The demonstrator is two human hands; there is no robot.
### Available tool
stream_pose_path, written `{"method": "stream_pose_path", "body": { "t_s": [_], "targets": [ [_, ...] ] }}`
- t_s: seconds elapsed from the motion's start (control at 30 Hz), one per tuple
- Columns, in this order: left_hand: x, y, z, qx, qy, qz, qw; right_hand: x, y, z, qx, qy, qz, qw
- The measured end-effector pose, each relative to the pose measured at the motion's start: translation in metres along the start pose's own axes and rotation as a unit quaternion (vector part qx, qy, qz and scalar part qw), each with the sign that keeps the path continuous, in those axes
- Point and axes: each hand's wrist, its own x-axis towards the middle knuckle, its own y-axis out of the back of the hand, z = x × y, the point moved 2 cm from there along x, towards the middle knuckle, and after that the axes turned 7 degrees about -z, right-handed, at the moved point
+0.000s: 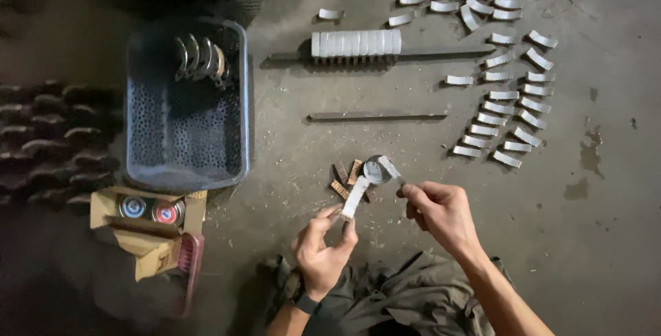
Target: The person sits on the floor and uses a small brush to apply a white substance from a metal can onto small, curved metal pieces. They handle the pieces one by one, applying the substance to the surface and then placing them onto a metal rod or into a blue plastic basket.
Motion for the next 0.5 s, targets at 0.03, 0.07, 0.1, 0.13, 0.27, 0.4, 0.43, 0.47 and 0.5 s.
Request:
{"method": "stream_pose_path", "body": {
  "t_s": [0.03,0.07,0.1,0.13,0.27,0.4,0.43,0.47,0.5],
  "targets": [
    [-0.003,-0.002,-0.009,-0.053,0.034,-0.003,0.998,0.000,0.002,0.003,0.042,-0.016,0.002,0.999],
    [-0.009,-0.004,-0.017,-0.104,0.070,-0.005,0.992,-0.001,0.004,0.006,0.081,-0.032,0.002,0.996],
    [-0.013,-0.005,-0.020,-0.105,0.069,-0.006,0.992,-0.004,0.001,0.012,0.082,-0.031,0.003,0.996],
    [-0.016,-0.008,-0.025,-0.145,0.103,-0.005,0.984,-0.005,-0.001,0.017,0.088,-0.008,0.004,0.996],
    [-0.009,-0.011,-0.023,-0.201,0.161,-0.006,0.966,-0.008,-0.007,0.030,0.100,0.050,-0.004,0.994],
    [-0.008,-0.018,-0.024,-0.211,0.159,-0.012,0.964,-0.008,-0.021,0.021,0.096,0.018,-0.056,0.994],
    [-0.009,-0.020,-0.025,-0.210,0.157,-0.013,0.965,-0.005,-0.025,0.024,0.095,0.011,-0.097,0.991],
    [-0.011,-0.021,-0.026,-0.207,0.157,-0.013,0.966,-0.002,-0.031,0.027,0.094,0.003,-0.140,0.986],
    [-0.012,-0.020,-0.028,-0.207,0.157,-0.012,0.966,0.000,-0.029,0.030,0.093,0.003,-0.140,0.986]
  ]
}}
